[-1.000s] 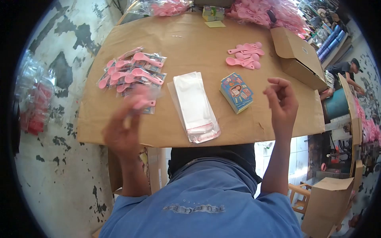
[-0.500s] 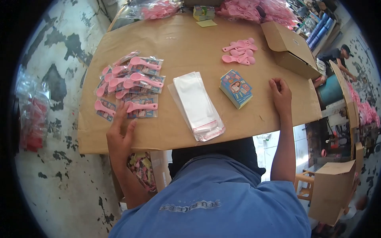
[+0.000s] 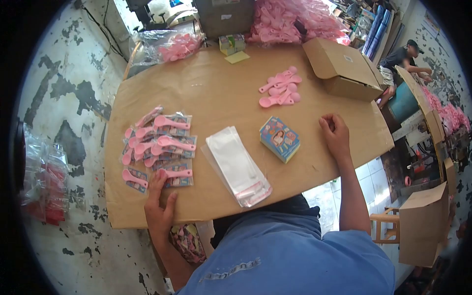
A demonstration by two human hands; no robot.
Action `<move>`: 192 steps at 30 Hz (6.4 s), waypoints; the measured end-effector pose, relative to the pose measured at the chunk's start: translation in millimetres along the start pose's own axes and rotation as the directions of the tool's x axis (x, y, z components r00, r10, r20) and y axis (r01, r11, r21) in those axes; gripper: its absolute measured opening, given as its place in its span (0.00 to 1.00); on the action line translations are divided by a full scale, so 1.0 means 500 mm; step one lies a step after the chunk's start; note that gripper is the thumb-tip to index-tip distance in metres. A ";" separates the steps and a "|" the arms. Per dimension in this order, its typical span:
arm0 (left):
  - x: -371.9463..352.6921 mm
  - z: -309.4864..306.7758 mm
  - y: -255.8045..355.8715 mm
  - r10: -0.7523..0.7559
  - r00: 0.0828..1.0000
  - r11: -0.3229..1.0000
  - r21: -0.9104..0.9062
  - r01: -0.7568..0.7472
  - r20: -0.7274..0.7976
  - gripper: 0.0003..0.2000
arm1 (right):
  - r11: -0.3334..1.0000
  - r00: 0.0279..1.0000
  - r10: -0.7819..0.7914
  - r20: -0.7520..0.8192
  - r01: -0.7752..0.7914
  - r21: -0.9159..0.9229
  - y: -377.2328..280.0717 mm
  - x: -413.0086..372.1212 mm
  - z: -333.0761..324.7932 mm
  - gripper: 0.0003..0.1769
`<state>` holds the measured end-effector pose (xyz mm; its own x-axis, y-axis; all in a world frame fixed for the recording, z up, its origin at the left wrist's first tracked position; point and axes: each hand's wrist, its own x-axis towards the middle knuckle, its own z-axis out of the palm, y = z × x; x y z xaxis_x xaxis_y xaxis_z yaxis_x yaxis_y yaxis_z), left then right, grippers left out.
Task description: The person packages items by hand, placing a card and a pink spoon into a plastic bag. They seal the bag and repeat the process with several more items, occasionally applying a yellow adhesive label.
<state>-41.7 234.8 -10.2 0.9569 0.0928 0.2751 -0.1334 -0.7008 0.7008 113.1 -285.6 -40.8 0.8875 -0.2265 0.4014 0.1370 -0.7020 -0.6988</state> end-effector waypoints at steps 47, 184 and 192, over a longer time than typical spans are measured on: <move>-0.023 0.057 -0.036 -0.099 0.956 0.980 -0.193 0.045 -0.277 0.23 | 0.979 0.952 -0.179 0.247 0.148 0.140 0.045 0.030 -0.177 0.25; 0.036 0.307 0.280 -0.232 0.964 0.406 -0.913 -0.026 -0.130 0.12 | 0.411 0.798 -0.191 0.572 -0.464 0.785 -0.313 -0.169 0.124 0.10; 0.031 0.278 0.274 -0.152 0.984 0.396 -0.918 -0.027 -0.095 0.26 | 0.404 0.763 -0.271 0.586 -0.463 0.789 -0.334 -0.182 0.151 0.10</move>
<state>-9.5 41.8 -1.5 0.9373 0.2646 0.2267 -0.3155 0.3687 0.8743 42.4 -96.6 -5.3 0.8983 0.4133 0.1489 -0.0080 0.3543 -0.9351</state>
